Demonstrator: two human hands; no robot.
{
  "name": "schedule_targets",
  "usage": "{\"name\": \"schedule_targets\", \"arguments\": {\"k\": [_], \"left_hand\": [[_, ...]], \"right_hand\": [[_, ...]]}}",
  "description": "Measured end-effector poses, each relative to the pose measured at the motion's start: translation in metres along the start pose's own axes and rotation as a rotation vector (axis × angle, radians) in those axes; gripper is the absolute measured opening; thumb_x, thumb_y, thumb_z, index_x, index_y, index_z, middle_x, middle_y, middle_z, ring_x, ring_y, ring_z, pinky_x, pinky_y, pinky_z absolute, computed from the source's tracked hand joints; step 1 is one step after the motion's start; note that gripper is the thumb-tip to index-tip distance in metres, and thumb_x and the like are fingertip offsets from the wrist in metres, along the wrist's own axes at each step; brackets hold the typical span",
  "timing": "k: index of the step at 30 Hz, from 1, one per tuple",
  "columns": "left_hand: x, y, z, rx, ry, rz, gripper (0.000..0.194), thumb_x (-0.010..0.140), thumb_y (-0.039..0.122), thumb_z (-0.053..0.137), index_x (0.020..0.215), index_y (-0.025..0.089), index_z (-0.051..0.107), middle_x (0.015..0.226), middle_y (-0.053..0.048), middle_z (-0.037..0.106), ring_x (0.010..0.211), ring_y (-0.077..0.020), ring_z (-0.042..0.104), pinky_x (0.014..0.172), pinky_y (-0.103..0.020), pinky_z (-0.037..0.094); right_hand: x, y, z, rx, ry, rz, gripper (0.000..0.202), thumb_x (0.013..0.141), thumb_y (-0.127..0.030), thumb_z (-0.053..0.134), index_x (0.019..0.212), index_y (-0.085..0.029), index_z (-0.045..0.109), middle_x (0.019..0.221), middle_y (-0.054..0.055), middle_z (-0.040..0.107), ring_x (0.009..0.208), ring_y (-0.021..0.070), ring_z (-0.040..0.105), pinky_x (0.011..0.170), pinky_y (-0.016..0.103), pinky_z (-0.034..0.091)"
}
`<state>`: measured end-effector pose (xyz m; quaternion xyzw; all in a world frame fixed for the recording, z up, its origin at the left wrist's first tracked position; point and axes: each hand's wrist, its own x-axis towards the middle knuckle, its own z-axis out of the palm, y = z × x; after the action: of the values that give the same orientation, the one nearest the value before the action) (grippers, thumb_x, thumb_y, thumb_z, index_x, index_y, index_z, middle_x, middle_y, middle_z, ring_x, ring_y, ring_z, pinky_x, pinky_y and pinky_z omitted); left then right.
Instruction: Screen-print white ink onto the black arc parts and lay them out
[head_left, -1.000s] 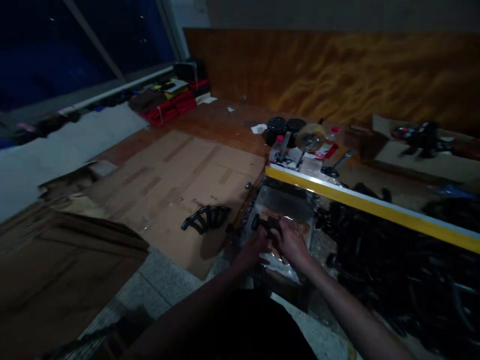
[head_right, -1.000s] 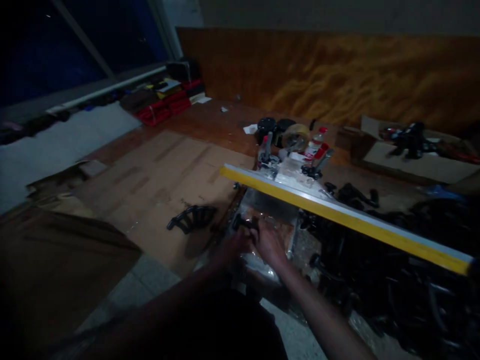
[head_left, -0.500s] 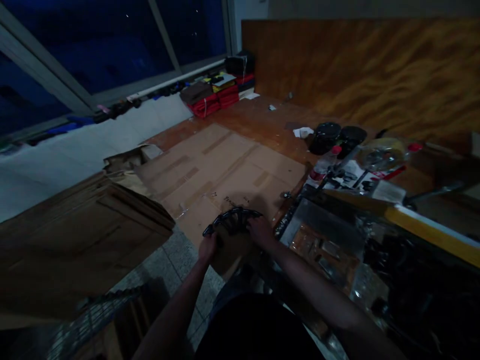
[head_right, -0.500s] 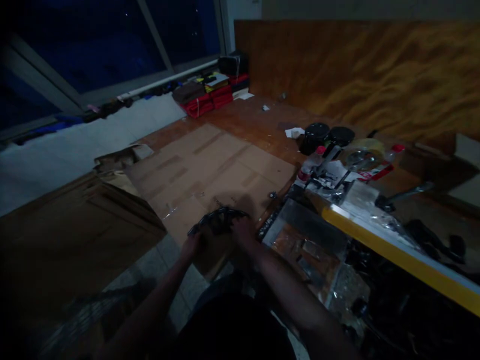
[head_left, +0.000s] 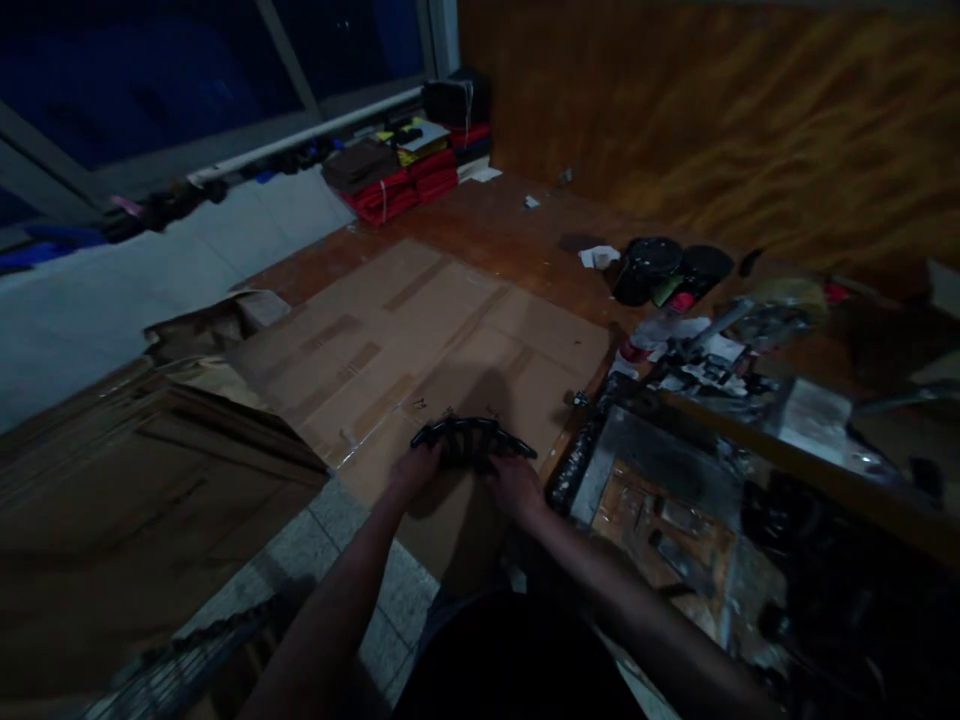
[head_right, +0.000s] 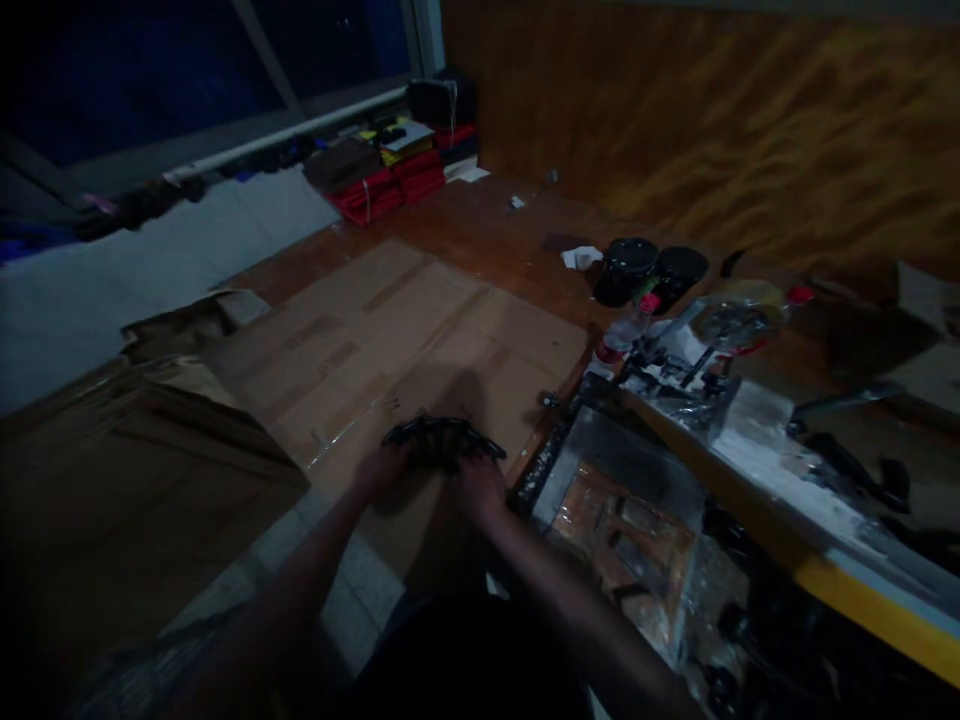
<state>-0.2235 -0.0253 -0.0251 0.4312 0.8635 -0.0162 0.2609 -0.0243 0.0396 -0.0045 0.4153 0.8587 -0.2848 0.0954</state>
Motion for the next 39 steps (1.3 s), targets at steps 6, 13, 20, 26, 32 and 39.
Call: {"name": "schedule_targets", "arguments": {"k": [6,13,20,26,32,39], "left_hand": [[-0.041,0.031,0.019,0.009,0.262,0.18,0.053,0.094,0.046,0.044,0.14,0.02,0.047,0.143,-0.014,0.051,0.132,-0.0287,0.046,0.108,-0.044,0.037],[-0.04,0.072,0.041,0.124,0.18,0.147,0.06,0.086,0.038,0.058,0.143,0.021,0.048,0.154,-0.015,0.039,0.141,-0.0437,0.028,0.109,-0.058,0.032],[-0.006,0.054,0.003,0.097,0.218,0.209,0.056,0.087,0.049,0.055,0.137,0.023,0.056,0.15,-0.013,0.044,0.139,-0.0409,0.031,0.109,-0.056,0.031],[0.08,0.07,-0.056,0.074,0.3,0.376,0.06,0.086,0.057,0.054,0.136,0.023,0.056,0.153,-0.012,0.04,0.14,-0.0397,0.029,0.112,-0.052,0.027],[0.178,0.13,-0.086,0.144,0.251,0.53,0.057,0.086,0.055,0.056,0.131,0.02,0.06,0.15,-0.015,0.043,0.135,-0.037,0.038,0.11,-0.049,0.031],[0.288,0.173,-0.117,0.163,0.273,0.509,0.058,0.087,0.052,0.058,0.133,0.018,0.057,0.149,-0.016,0.044,0.135,-0.0367,0.037,0.106,-0.046,0.031]], "right_hand": [[-0.002,0.002,0.0,0.004,0.027,-0.029,0.041,0.094,-0.027,0.048,0.133,-0.018,0.059,0.129,0.011,0.064,0.121,0.0218,0.056,0.107,0.033,0.033],[-0.005,0.001,-0.003,0.027,0.039,-0.024,0.042,0.092,-0.025,0.051,0.131,-0.017,0.061,0.128,0.012,0.065,0.122,0.0226,0.055,0.109,0.032,0.032],[-0.012,-0.003,-0.01,0.16,0.099,-0.113,0.043,0.093,-0.019,0.048,0.135,-0.023,0.057,0.131,0.005,0.064,0.121,0.0198,0.055,0.106,0.031,0.035],[0.022,0.019,-0.043,0.191,0.296,-0.09,0.037,0.095,-0.018,0.045,0.125,-0.025,0.065,0.123,0.004,0.068,0.117,0.0177,0.057,0.104,0.03,0.038],[0.085,0.063,-0.051,0.038,0.197,0.1,0.044,0.094,-0.019,0.045,0.136,-0.015,0.056,0.145,0.012,0.05,0.138,0.0261,0.04,0.114,0.044,0.029],[0.099,0.08,-0.027,0.037,0.092,0.143,0.053,0.093,-0.018,0.041,0.145,-0.017,0.046,0.154,0.009,0.036,0.146,0.0285,0.025,0.119,0.049,0.02]]}}
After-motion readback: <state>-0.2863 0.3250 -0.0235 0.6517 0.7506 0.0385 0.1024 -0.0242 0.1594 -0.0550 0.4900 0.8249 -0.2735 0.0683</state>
